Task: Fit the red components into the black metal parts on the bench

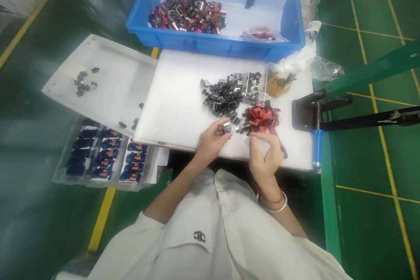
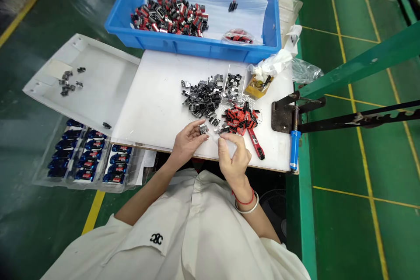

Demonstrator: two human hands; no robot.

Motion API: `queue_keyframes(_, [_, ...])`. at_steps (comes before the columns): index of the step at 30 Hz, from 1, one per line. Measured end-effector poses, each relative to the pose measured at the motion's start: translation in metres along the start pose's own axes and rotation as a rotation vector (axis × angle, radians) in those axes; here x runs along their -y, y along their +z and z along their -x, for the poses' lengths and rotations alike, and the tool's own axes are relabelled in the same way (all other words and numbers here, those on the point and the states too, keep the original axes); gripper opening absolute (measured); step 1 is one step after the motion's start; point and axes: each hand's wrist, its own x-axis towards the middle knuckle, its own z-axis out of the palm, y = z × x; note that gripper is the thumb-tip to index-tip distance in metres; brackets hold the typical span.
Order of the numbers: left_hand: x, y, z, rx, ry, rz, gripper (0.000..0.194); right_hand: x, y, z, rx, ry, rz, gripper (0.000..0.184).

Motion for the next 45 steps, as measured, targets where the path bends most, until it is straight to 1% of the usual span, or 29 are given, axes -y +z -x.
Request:
queue_keyframes(5, [0.0, 0.0, 0.001, -0.005, -0.005, -0.018, 0.048, -0.001, 0.0, 0.001, 0.01, -0.015, -0.015, 0.008])
queue_keyframes(10, [0.001, 0.001, 0.002, -0.007, 0.0, -0.045, 0.049, 0.0, -0.003, 0.001, 0.018, -0.005, 0.001, 0.012])
queue_keyframes(18, [0.005, 0.0, 0.001, -0.017, 0.004, -0.068, 0.05, -0.006, -0.007, 0.003, -0.041, 0.062, -0.014, 0.013])
queue_keyframes(27, [-0.002, 0.002, 0.002, -0.027, -0.016, -0.064, 0.05, -0.002, -0.002, 0.002, -0.015, 0.033, -0.048, 0.008])
queue_keyframes(32, [-0.001, 0.002, 0.001, -0.039, -0.021, -0.082, 0.05, -0.001, -0.002, 0.002, 0.005, 0.045, -0.046, 0.011])
queue_keyframes(35, [0.0, 0.001, 0.001, -0.044, -0.028, -0.065, 0.049, -0.005, -0.009, 0.0, -0.04, 0.114, -0.045, 0.018])
queue_keyframes(37, [-0.001, 0.0, 0.0, -0.055, -0.048, -0.049, 0.049, -0.014, -0.016, -0.003, -0.109, 0.237, -0.062, 0.024])
queue_keyframes(40, [-0.003, -0.001, -0.002, -0.064, -0.07, -0.031, 0.048, -0.037, -0.029, -0.014, -0.194, 0.453, -0.217, 0.032])
queue_keyframes(42, [-0.005, -0.002, -0.004, -0.068, -0.062, -0.011, 0.051, -0.055, -0.038, -0.021, -0.209, 0.543, -0.311, 0.035])
queue_keyframes(45, [-0.009, -0.002, -0.006, -0.09, -0.055, 0.005, 0.055, -0.078, -0.046, -0.025, -0.217, 0.638, -0.257, 0.036])
